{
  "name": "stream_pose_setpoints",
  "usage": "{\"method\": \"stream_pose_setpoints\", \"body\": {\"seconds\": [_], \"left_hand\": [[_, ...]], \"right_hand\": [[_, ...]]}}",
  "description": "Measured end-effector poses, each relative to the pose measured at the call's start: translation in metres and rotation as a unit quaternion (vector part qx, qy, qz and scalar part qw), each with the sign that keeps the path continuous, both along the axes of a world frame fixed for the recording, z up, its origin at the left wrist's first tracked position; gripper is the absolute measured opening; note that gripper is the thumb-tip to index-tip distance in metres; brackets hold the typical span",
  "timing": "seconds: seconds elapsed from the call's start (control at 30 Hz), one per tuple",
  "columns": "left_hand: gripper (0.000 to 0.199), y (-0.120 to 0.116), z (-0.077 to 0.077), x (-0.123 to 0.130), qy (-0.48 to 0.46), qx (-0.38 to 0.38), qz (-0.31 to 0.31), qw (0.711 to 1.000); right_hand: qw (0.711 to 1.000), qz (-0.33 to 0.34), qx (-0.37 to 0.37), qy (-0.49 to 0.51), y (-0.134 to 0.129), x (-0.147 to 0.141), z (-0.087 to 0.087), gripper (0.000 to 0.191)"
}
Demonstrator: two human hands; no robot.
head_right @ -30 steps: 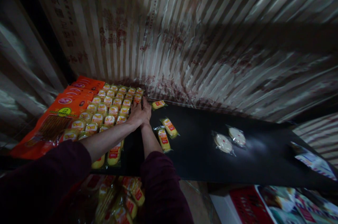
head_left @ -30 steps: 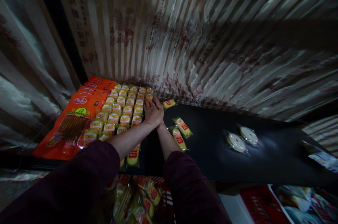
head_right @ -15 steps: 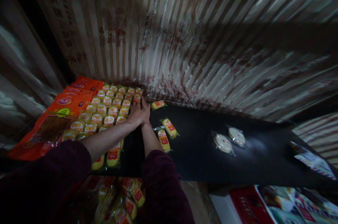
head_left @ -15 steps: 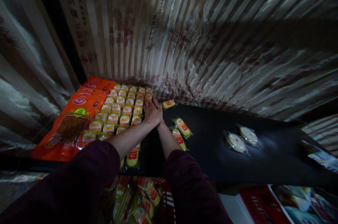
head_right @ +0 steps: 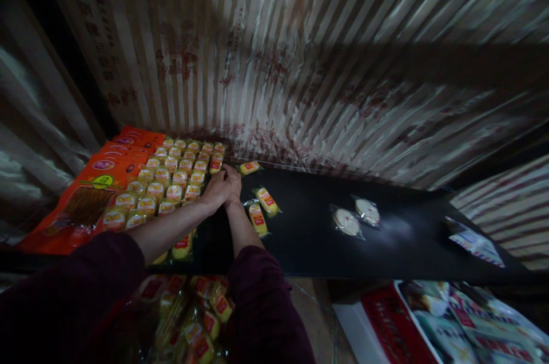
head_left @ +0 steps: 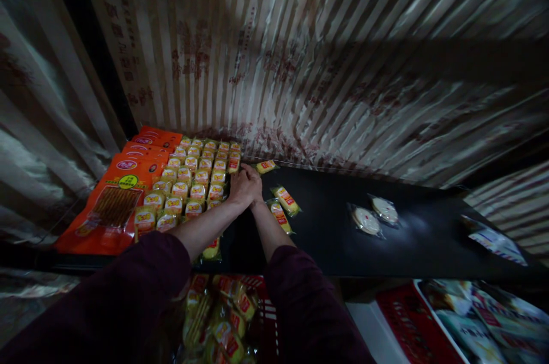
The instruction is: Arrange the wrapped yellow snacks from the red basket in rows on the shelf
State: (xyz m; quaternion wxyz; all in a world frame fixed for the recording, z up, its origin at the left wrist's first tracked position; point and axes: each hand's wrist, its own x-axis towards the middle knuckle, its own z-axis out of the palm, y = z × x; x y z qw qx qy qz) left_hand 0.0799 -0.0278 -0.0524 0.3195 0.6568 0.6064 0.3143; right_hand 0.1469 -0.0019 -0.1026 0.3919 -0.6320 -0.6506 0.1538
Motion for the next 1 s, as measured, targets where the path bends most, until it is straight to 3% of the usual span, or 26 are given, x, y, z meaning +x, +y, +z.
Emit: {"method": "stream_pose_setpoints", "body": {"seconds": [0.23, 0.53, 0.77, 1.0], "left_hand": [[0.037, -0.042, 0.01, -0.009, -0.025, -0.035, -0.043, 0.998], [0.042, -0.133, 0.03, -0.04, -0.018, -0.076, -0.122, 0.989], [0.038, -0.19, 0.01, -0.067, -0.073, -0.015, -0.178, 0.981], [0.039, -0.221, -0.009, -0.089, -0.09, 0.023, -0.216, 0.972]], "right_hand": [[0.999, -0.006, -0.033, 0.007, -0.048, 0.0, 0.022, 0.041], [0.999, 0.016, -0.006, 0.037, -0.143, -0.006, 0.034, 0.039], [0.999, 0.006, 0.011, 0.051, -0.211, -0.028, 0.03, 0.039], [1.0, -0.011, -0.005, 0.021, -0.247, -0.049, 0.026, 0.04]]}}
